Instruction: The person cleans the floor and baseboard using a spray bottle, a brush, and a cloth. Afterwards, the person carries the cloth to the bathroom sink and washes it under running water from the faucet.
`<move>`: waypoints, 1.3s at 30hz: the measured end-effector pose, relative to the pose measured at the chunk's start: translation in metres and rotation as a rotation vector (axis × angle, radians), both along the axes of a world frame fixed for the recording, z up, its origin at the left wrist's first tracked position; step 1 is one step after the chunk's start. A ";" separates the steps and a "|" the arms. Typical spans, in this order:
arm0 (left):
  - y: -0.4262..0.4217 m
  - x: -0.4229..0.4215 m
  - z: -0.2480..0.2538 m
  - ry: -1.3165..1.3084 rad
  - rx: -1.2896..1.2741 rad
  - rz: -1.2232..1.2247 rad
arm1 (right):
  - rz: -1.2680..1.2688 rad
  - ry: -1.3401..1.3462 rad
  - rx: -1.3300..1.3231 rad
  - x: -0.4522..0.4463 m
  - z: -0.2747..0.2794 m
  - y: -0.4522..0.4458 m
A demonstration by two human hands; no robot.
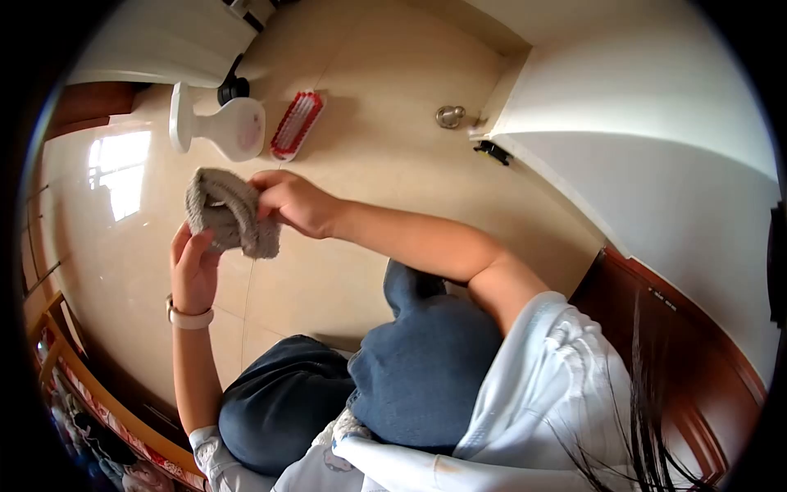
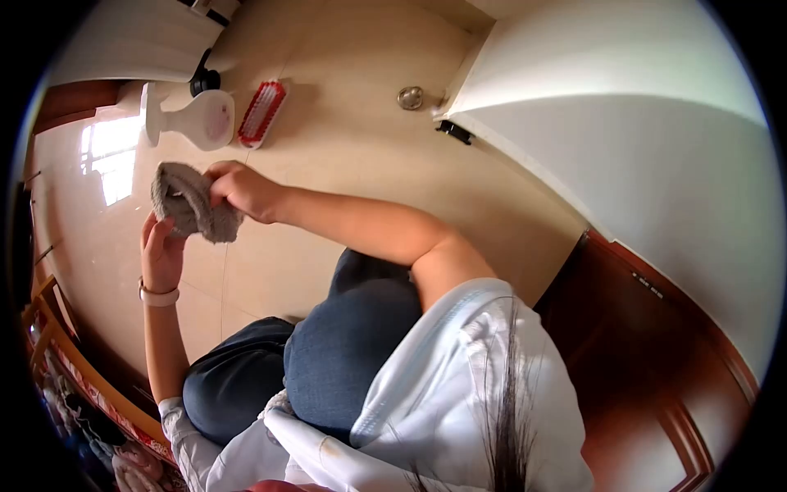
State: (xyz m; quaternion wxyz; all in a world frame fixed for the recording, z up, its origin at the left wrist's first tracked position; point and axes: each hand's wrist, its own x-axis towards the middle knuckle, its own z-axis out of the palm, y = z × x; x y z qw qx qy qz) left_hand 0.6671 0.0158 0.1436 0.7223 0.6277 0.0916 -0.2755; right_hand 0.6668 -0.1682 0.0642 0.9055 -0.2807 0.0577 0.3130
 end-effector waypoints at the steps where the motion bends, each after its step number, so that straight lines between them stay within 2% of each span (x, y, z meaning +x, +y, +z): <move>1: 0.007 0.005 -0.002 -0.017 0.061 0.020 | 0.042 -0.111 -0.142 0.005 0.005 -0.002; 3: 0.017 0.006 -0.008 -0.009 0.148 0.041 | -0.051 -0.293 -0.229 0.008 -0.005 0.008; 5: -0.006 0.003 0.016 -0.108 0.283 0.196 | -0.122 -0.266 -0.250 0.014 -0.007 0.005; 6: -0.006 0.012 0.030 -0.063 0.301 -0.011 | -0.090 -0.168 -0.178 0.018 -0.010 0.005; 7: -0.012 0.014 0.046 -0.048 0.315 0.003 | -0.065 -0.066 -0.106 0.022 -0.010 0.003; 8: -0.024 0.015 0.061 0.021 0.428 -0.127 | -0.056 0.026 -0.011 0.024 -0.011 0.003; 9: -0.032 0.013 0.066 0.091 0.535 -0.256 | -0.153 0.039 0.073 0.025 -0.020 0.010; 12: -0.050 -0.004 0.091 0.175 0.422 -0.174 | -0.025 -0.049 0.249 0.027 -0.027 0.004; 13: -0.056 -0.007 0.099 0.224 0.352 -0.139 | 0.140 -0.009 0.326 0.027 -0.024 0.001; 15: -0.069 -0.006 0.105 0.236 0.286 -0.084 | 0.445 -0.255 0.491 0.030 -0.032 -0.007; 16: -0.072 -0.003 0.104 0.256 0.227 -0.052 | 0.479 -0.194 0.656 0.023 -0.035 -0.007; 17: -0.076 -0.001 0.102 0.273 0.167 -0.014 | 0.473 -0.196 0.660 0.015 -0.039 -0.007; 19: -0.088 0.006 0.085 0.269 0.078 -0.014 | 0.408 -0.238 0.901 0.009 -0.046 -0.015; 20: -0.093 0.011 0.077 0.236 0.136 -0.088 | 0.346 -0.246 0.706 0.009 -0.039 -0.032; 21: -0.099 0.013 0.070 0.218 0.192 -0.161 | 0.344 -0.244 0.709 0.012 -0.033 -0.045; 23: -0.107 0.017 0.057 -0.021 0.354 -0.339 | 0.281 -0.701 -0.008 0.017 -0.027 -0.066; 24: -0.119 0.018 0.055 -0.049 0.342 -0.294 | 0.211 -0.759 -0.147 0.014 -0.033 -0.071; 25: -0.121 0.023 0.051 -0.039 0.345 -0.309 | 0.129 -0.545 -0.079 0.009 -0.028 -0.079; 27: -0.128 0.038 0.044 0.007 0.396 -0.322 | 0.107 -0.335 -0.125 0.011 -0.019 -0.106; 29: -0.135 0.042 0.036 -0.041 0.341 -0.353 | 0.073 -0.328 -0.204 0.015 -0.009 -0.134; 31: -0.143 0.042 0.025 0.180 0.115 -0.341 | 0.036 -0.304 -0.286 0.015 0.002 -0.155; 32: -0.143 0.047 0.024 0.362 0.020 -0.551 | -0.063 -0.487 -0.365 0.015 0.008 -0.164; 33: -0.142 0.047 0.013 0.352 -0.096 -0.702 | -0.160 -0.670 -0.447 0.015 0.013 -0.170; 34: -0.144 0.046 0.005 0.425 -0.266 -0.733 | -0.221 -0.842 -0.588 0.017 0.019 -0.173; 35: -0.147 0.045 0.000 0.504 -0.432 -0.759 | -0.247 -0.833 -0.605 0.016 0.025 -0.173; 37: -0.156 0.048 0.002 0.475 -0.567 -0.715 | -0.548 -0.793 -1.045 0.011 0.035 -0.173; 39: -0.163 0.053 -0.002 0.058 -0.250 -0.687 | -0.785 -0.572 -1.323 0.000 0.036 -0.170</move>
